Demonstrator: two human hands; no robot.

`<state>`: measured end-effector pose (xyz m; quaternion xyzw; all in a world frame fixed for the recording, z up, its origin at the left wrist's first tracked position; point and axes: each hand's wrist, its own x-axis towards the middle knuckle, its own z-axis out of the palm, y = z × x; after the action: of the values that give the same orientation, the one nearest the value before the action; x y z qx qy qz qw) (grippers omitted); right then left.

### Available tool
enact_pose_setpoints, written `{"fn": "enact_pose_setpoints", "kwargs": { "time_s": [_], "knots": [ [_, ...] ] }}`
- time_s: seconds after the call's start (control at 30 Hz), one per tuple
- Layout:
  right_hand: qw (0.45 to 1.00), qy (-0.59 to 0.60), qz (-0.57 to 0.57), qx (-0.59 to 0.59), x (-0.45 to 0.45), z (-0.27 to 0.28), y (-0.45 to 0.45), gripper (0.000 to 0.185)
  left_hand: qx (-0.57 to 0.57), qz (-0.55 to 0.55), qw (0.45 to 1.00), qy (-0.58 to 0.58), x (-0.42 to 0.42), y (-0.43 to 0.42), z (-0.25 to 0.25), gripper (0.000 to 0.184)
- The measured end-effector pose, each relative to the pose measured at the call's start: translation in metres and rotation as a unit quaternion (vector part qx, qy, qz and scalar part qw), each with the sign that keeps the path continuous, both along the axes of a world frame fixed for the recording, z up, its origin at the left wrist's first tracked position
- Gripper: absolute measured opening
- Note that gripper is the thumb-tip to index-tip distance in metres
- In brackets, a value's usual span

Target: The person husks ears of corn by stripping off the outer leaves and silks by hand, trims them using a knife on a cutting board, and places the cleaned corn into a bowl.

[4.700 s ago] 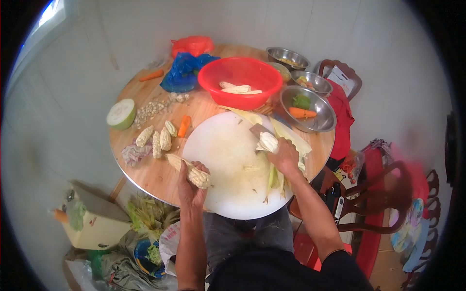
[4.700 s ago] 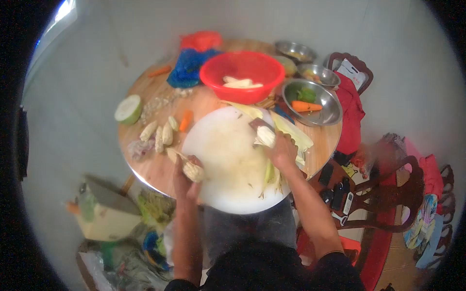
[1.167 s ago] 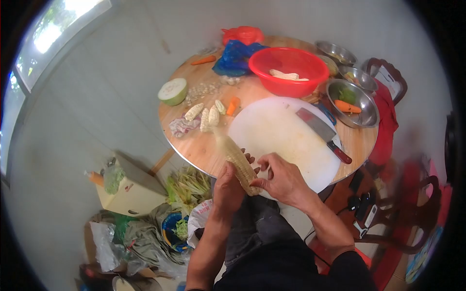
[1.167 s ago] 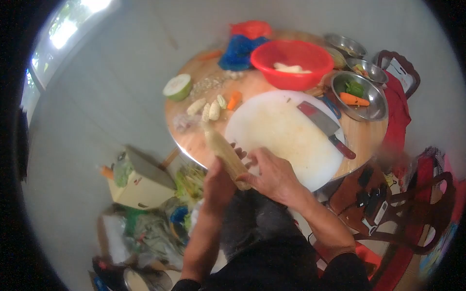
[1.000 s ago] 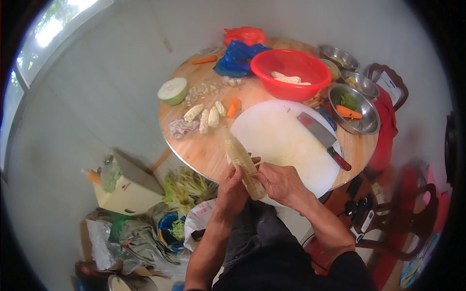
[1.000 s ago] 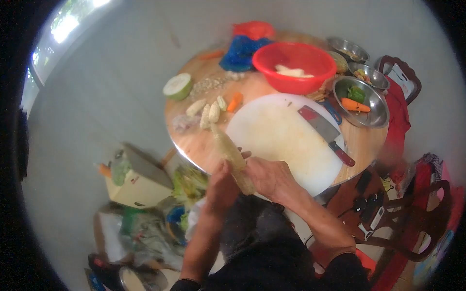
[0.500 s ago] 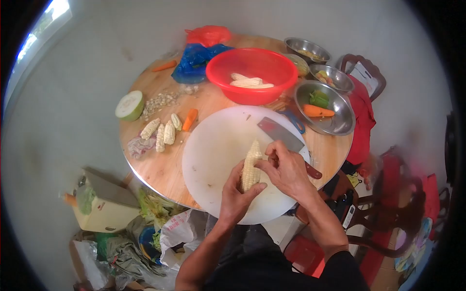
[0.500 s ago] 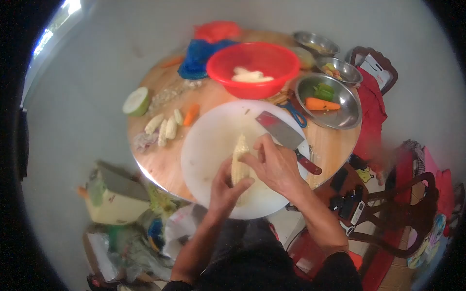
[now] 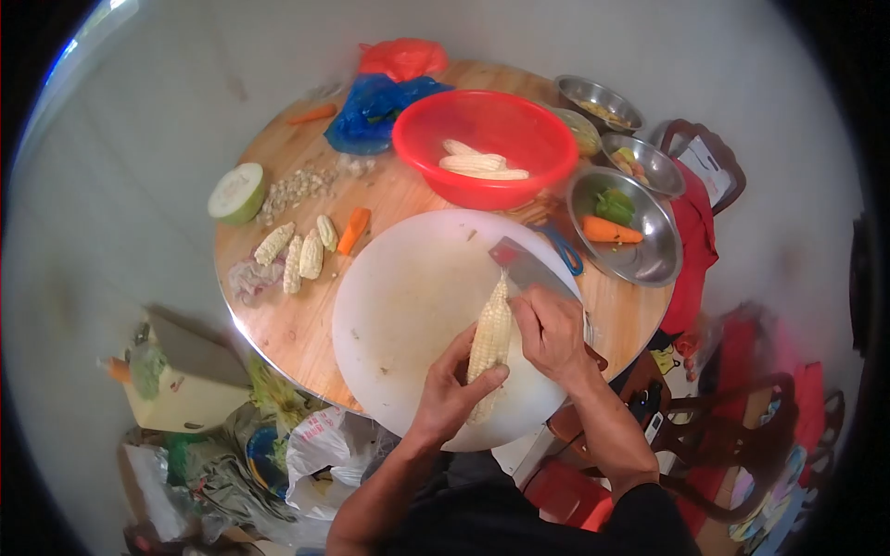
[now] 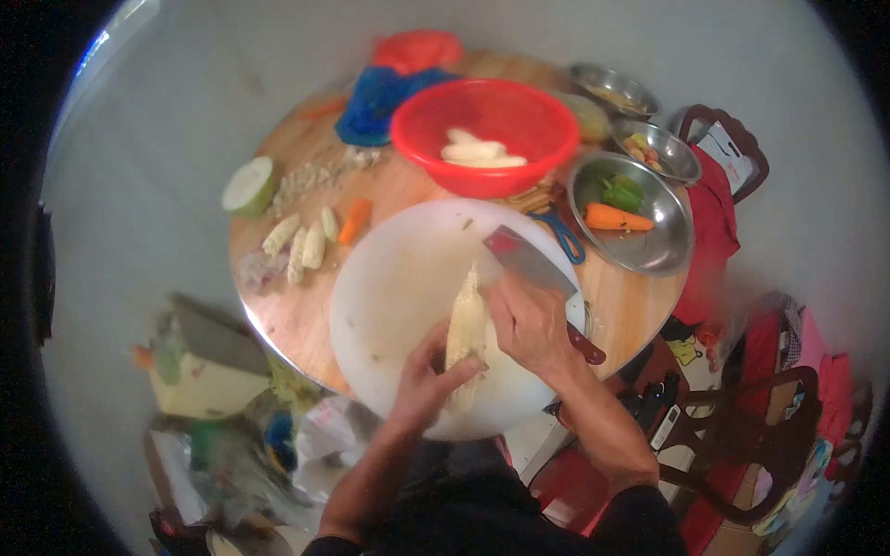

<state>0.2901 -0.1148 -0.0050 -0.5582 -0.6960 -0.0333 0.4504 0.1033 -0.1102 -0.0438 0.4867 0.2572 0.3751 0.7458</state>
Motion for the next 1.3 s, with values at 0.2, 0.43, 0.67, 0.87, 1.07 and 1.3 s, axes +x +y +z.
{"fn": "enact_pose_setpoints", "kwargs": {
  "time_s": [0.2,0.43,0.67,0.87,1.07,1.3],
  "knots": [
    [0.998,0.038,0.036,0.034,-0.009,0.008,-0.034,0.008,-0.144,-0.047,0.986,-0.071,-0.01,0.012,-0.001,0.065],
    [0.967,0.188,-0.026,-0.167,-0.022,0.013,-0.016,0.006,-0.067,-0.058,0.996,-0.03,-0.016,0.013,-0.004,0.064],
    [0.997,0.004,0.021,-0.071,-0.026,0.013,0.004,0.017,-0.088,-0.148,0.982,-0.078,-0.035,0.021,-0.01,0.071],
    [0.999,-0.023,0.033,-0.01,-0.023,-0.003,-0.009,0.019,-0.134,-0.137,0.975,-0.112,-0.032,0.02,-0.017,0.064],
    [0.996,-0.009,0.072,-0.059,-0.034,-0.006,-0.047,0.02,-0.167,-0.094,0.977,-0.095,-0.025,0.027,-0.012,0.061],
    [0.986,0.097,-0.001,-0.139,-0.028,-0.001,-0.042,0.017,-0.131,-0.1,0.983,-0.085,-0.02,0.027,-0.021,0.058]
  ]
}}
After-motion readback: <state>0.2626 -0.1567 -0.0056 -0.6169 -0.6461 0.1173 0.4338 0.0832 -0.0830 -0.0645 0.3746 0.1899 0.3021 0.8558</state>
